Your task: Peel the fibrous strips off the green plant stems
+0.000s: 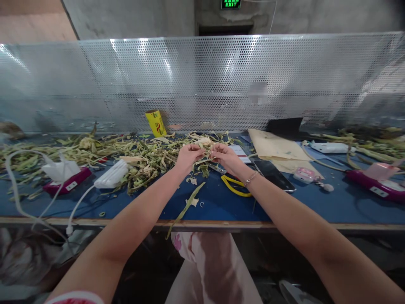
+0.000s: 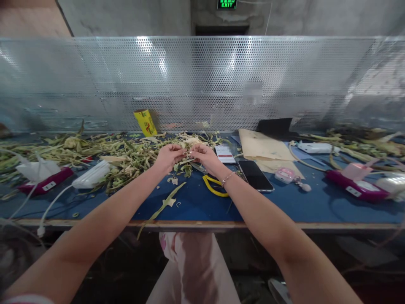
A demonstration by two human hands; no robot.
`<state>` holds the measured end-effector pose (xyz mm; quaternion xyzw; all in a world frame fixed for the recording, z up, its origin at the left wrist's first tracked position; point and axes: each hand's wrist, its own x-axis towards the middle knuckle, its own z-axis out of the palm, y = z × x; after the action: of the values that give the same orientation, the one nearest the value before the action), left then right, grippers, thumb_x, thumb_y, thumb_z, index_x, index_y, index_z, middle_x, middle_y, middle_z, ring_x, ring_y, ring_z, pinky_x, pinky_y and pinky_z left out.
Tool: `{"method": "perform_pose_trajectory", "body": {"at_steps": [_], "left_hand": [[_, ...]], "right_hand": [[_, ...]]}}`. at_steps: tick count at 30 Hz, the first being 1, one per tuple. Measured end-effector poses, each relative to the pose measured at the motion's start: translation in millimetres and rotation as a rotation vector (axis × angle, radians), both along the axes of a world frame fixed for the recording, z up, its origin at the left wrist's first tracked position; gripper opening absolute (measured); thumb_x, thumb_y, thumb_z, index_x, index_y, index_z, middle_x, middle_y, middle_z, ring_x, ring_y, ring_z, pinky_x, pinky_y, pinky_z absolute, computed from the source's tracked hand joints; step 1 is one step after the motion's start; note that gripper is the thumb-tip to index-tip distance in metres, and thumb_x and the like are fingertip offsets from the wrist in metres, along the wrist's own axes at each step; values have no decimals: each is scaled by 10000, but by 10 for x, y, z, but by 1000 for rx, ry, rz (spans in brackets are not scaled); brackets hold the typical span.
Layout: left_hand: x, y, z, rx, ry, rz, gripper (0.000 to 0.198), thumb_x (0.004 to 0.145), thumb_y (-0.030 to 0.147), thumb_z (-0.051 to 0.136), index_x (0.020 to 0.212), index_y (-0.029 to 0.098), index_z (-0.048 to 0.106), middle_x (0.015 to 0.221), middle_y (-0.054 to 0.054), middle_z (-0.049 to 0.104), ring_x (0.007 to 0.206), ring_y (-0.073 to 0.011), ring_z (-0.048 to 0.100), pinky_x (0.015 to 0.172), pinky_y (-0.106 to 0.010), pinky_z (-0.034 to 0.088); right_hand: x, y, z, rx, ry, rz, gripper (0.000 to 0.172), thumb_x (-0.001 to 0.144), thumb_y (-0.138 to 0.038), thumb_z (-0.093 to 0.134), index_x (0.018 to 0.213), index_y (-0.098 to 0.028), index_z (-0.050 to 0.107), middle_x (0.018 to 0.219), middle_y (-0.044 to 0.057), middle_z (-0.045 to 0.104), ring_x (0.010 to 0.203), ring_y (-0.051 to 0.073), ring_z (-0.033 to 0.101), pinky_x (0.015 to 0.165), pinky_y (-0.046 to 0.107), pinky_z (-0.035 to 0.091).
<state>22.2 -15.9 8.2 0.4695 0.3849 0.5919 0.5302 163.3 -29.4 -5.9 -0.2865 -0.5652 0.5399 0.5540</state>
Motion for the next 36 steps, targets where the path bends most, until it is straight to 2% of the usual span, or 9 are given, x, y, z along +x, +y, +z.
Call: {"method": "perform_pose_trajectory", "body": {"at_steps": [4,8,13,20,23,28,31,33,36], "left_hand": [[3,6,-15,9,62,1,313,472,100,727,632,136,460,557,60,496,547,-65,540,647,-262,484],[-11,34,-51,92,159,1,327,469,119,715,673,145,461,614,46,524,571,-62,525,594,-222,443],[-41,71,-86,189,260,12,349,466,181,725,711,150,478,664,23,554,617,-89,546,611,-240,440],[-58,89,-103,210,305,-19,277,493,242,709,645,148,496,651,5,588,611,-109,564,605,-258,439],[-61,105,-116,220,297,-28,264,486,236,710,629,145,508,640,11,593,614,-107,567,608,-252,440],[-63,97,-89,209,295,-23,265,478,191,710,656,146,518,599,34,576,566,-84,542,556,-218,429],[-60,53,-55,135,260,-117,266,491,156,705,671,144,510,571,40,567,550,-82,557,550,-214,442],[-60,26,-47,67,238,-243,271,499,133,704,687,142,508,580,38,576,569,-90,585,581,-227,466],[-68,10,-60,-17,206,-429,264,524,100,699,711,139,517,615,16,598,628,-109,618,623,-245,487]], "right_hand": [[5,38,-1,-22,46,-129,253,609,-313,651,732,-202,459,546,-73,523,548,70,498,543,210,397],[40,83,8,-99,105,-256,288,639,-260,602,833,-233,390,541,-92,517,519,81,527,499,203,393],[71,129,0,-158,122,-321,307,677,-198,541,921,-249,362,556,-98,515,455,75,496,465,204,389],[100,156,-12,-224,15,-388,200,693,-207,529,850,-228,407,499,-90,479,442,73,465,419,186,341],[102,143,0,-235,71,-374,232,653,-220,599,804,-221,423,495,-89,465,476,73,480,444,185,362],[139,130,49,-169,336,-216,191,645,-184,622,766,-212,476,471,-93,419,474,46,438,517,173,413],[184,123,80,-135,381,-186,201,681,-205,598,852,-246,501,579,-78,514,481,41,435,509,175,412],[206,102,96,-68,339,-181,240,691,-221,587,910,-276,509,768,-62,601,487,35,430,490,182,401],[206,52,117,62,239,-141,300,674,-208,582,958,-293,532,1049,-43,595,494,23,420,481,193,393]]}}
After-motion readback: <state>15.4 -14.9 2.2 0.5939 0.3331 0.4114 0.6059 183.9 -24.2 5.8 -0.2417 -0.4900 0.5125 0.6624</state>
